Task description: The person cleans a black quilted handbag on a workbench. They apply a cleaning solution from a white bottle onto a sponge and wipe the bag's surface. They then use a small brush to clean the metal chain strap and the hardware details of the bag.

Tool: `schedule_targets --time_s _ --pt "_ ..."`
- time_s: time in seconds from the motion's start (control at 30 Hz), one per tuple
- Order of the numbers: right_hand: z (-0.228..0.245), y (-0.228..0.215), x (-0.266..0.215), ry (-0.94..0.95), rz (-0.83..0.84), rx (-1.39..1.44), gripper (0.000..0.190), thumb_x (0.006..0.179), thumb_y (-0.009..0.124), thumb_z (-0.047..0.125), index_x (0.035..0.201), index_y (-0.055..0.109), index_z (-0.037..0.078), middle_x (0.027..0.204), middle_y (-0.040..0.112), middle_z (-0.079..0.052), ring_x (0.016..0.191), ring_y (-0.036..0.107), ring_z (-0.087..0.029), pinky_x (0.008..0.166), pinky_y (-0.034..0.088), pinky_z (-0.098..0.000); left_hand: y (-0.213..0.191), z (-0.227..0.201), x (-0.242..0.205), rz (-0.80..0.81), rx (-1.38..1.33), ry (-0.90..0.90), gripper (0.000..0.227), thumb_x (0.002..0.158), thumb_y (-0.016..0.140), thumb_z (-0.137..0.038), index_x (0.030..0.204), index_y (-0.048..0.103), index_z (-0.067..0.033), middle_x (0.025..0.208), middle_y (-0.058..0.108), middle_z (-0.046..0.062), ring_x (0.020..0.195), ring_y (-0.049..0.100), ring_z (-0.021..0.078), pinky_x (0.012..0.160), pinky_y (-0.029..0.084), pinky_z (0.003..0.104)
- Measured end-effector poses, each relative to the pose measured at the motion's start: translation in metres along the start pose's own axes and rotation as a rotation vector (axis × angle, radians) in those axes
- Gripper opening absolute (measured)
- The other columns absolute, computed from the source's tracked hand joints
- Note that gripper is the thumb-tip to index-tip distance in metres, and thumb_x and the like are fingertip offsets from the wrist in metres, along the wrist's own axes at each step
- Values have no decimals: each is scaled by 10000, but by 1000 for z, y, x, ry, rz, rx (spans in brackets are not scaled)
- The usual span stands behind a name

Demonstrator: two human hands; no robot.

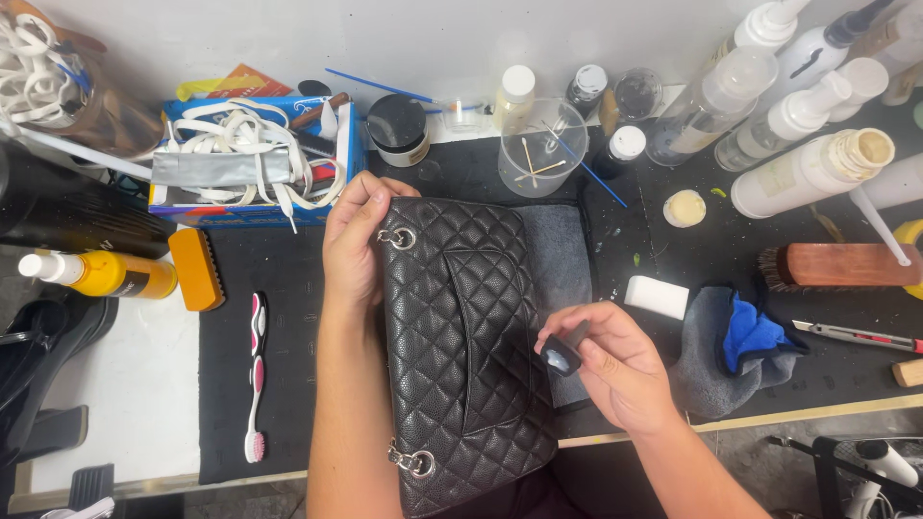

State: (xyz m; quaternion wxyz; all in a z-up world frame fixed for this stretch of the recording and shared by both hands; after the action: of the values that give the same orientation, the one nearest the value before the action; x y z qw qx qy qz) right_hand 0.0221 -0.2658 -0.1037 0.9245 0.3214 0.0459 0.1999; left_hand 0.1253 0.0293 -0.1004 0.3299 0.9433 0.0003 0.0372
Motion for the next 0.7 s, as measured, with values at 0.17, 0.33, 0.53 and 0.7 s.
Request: schedule_targets --time_s 0.17,0.33,0.53,0.7 --pt "-5 -11 -2 31 -29 72 248 1042 642 114 1239 589 -27 1210 638 -215 1147 618 -319 1050 478 -482 1 -1 0 -2 -7 5 176 1050 598 -168 945 568 -29 1043 679 141 889 660 158 802 546 285" --pt "-5 -13 -4 19 -54 80 256 1048 638 111 1256 591 -31 1214 644 -224 1139 629 -325 1031 482 -481 3 -2 -2 -10 11 15 170 1055 591 -159 946 565 -31 1044 676 139 889 654 152 799 541 281" --pt "59 -46 9 -178 -469 -606 251 1024 605 29 1272 600 -4 1215 696 -90 949 599 -130 827 472 -268 7 -4 -2 -15 25 19 175 1061 578 -163 935 548 -47 1046 671 141 882 649 151 795 539 273" --pt "121 -83 37 -429 -534 -1643 207 1031 701 32 1228 667 -18 1076 685 -156 927 664 -241 868 535 -345 12 -4 -4 -48 45 25 182 1074 575 -162 935 538 -49 1055 667 142 883 641 149 799 535 266"
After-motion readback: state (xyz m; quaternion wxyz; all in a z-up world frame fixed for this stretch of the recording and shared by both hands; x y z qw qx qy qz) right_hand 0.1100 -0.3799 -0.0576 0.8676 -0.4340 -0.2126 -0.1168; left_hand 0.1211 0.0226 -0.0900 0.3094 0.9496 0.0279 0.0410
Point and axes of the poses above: each hand's wrist, its own x-axis towards the middle knuckle, its own y-axis out of the palm, z = x × y, the point moved 3 cm from there along x, towards the middle knuckle
